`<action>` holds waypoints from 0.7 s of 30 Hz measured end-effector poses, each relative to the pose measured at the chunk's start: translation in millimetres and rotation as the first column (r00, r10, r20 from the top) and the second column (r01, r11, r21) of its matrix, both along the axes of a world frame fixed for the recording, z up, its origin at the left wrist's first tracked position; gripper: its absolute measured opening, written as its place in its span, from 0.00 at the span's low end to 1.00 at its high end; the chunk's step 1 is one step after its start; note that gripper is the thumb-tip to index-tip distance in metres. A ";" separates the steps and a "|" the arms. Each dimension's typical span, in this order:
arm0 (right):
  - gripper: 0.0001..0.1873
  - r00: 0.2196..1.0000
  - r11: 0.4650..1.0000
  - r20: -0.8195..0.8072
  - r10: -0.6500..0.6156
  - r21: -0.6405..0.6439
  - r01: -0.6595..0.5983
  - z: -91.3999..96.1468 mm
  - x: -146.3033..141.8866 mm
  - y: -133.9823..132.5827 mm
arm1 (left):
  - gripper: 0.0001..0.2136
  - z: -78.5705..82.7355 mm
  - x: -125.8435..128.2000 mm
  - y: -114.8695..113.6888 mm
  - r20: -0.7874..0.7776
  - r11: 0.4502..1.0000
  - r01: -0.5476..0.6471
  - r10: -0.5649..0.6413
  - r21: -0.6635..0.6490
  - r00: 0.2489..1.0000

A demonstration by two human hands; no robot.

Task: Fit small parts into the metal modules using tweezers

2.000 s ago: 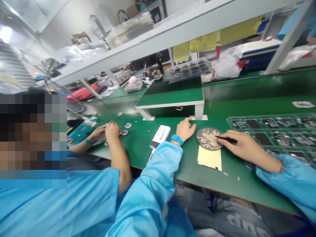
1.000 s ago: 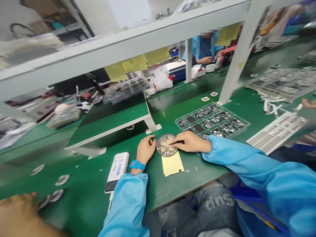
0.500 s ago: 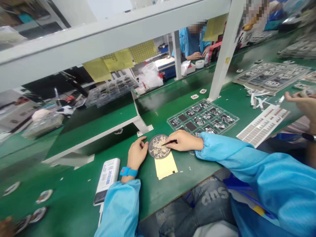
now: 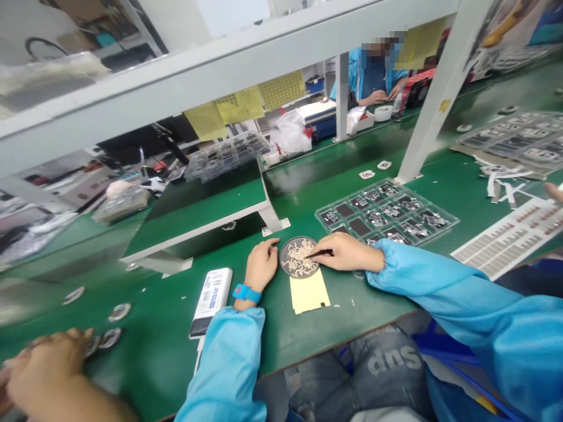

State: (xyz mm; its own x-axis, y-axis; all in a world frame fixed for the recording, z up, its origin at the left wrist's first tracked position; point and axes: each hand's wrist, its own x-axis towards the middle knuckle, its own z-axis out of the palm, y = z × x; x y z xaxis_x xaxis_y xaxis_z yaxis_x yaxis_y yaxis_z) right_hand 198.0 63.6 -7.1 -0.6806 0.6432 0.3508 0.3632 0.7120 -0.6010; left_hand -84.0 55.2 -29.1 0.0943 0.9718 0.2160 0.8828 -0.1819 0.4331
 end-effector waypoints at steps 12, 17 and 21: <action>0.14 0.997 0.996 0.031 0.077 -0.038 -0.076 6.2 2.4 4.6 | 0.14 -1.0 -0.8 0.6 -0.005 1.000 0.025 -0.025 0.008 1.000; 0.15 0.997 0.995 0.020 0.077 -0.061 -0.076 5.2 2.5 5.8 | 0.14 1.3 1.0 -0.8 0.006 0.999 0.032 -0.032 -0.009 0.999; 0.15 0.997 0.996 0.013 0.079 -0.035 -0.079 5.8 4.5 6.7 | 0.14 2.0 1.5 -1.2 0.000 1.000 0.026 -0.026 0.002 1.000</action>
State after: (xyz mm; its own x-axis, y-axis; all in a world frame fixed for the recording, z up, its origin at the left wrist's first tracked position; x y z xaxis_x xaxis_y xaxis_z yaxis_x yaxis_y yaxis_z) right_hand 202.5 70.2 -1.3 -0.7344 0.5988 0.3196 0.3155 0.7180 -0.6205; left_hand -82.6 54.1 -27.1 0.1196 0.9687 0.2176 0.8779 -0.2055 0.4326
